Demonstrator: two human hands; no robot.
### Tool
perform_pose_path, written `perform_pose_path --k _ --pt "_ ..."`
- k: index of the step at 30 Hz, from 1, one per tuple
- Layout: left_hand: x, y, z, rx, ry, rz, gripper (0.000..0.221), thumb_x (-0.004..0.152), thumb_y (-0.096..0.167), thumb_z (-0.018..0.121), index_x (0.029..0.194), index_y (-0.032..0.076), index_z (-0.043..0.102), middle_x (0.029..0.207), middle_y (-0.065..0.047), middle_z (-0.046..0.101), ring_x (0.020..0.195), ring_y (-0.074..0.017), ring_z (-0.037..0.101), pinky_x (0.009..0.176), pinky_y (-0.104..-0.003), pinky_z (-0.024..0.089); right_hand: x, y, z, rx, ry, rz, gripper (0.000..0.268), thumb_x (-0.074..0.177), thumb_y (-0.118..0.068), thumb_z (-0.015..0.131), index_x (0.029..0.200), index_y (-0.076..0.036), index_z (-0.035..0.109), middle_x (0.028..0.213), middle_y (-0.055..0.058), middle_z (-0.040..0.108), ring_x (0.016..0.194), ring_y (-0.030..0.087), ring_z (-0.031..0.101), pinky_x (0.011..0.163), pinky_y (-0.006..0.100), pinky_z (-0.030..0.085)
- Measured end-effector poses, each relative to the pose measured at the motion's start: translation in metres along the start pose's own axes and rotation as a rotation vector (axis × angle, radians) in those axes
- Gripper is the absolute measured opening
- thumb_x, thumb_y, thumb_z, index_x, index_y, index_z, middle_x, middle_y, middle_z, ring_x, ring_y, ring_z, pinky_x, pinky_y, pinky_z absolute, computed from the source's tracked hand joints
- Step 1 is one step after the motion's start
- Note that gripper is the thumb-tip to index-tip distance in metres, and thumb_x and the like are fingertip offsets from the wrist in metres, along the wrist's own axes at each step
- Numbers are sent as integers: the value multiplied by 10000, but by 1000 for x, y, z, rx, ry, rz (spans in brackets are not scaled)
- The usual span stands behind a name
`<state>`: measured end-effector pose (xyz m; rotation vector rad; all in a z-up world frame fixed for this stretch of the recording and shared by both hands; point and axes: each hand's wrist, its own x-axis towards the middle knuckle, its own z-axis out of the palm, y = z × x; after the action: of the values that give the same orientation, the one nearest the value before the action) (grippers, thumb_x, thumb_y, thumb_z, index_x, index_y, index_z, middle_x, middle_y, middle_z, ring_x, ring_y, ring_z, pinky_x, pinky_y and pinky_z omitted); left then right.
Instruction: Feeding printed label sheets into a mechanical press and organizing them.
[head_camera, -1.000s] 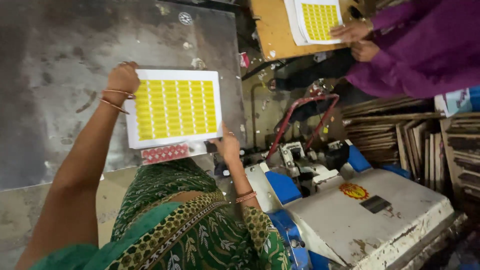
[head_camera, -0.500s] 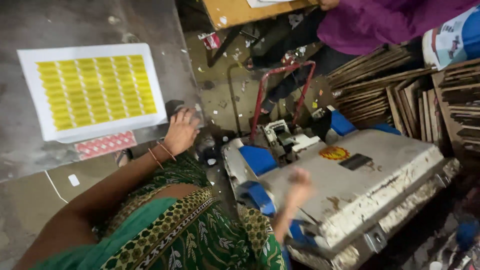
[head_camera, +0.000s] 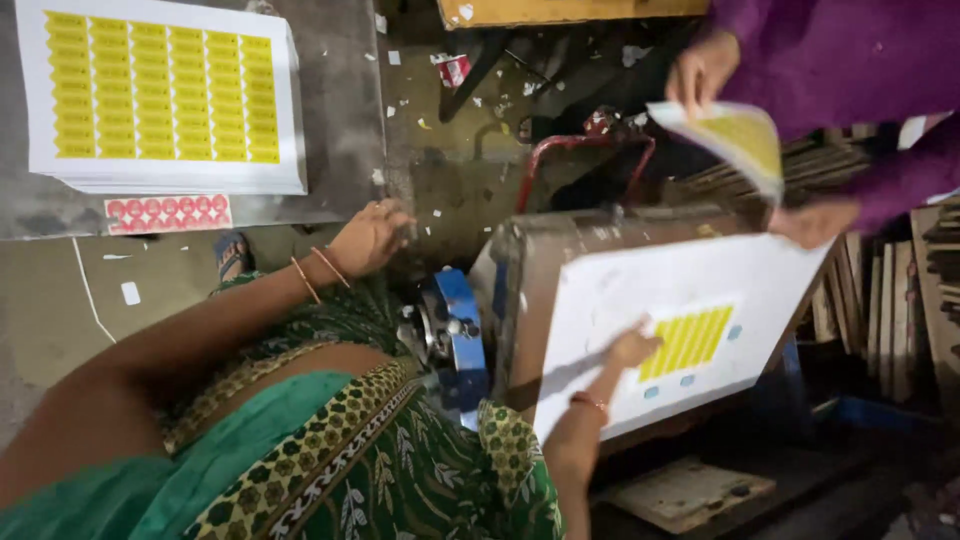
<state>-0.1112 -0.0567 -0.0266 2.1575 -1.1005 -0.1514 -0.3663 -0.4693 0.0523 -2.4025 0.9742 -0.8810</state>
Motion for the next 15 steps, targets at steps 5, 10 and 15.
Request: perform_pose_path --k 5,10,15 --pt "10 -6 3 -45 28 0 436 861 187 718 1279 122 611 1332 -229 565 1197 -431 556 1047 -497 449 -33 -55 108 -82 -76 -263 975 798 -428 815 1455 158 395 1442 364 489 1353 500 441 1165 535 323" --pt "22 26 -22 -161 -57 -31 422 898 236 711 1288 115 603 1323 -201 606 1268 -405 563 1077 -480 452 -79 -129 153 -47 -217 -514 534 862 -154 700 1387 -72 645 1348 178 694 1263 377 631 1098 490 462" --pt "35 27 -46 -645 230 143 737 903 249 775 1443 -75 391 1425 -325 448 1305 -459 453 1066 -492 401 -95 -223 238 568 -439 1 241 1023 -162 626 1204 -19 697 1142 174 729 1029 344 700 921 421 562"
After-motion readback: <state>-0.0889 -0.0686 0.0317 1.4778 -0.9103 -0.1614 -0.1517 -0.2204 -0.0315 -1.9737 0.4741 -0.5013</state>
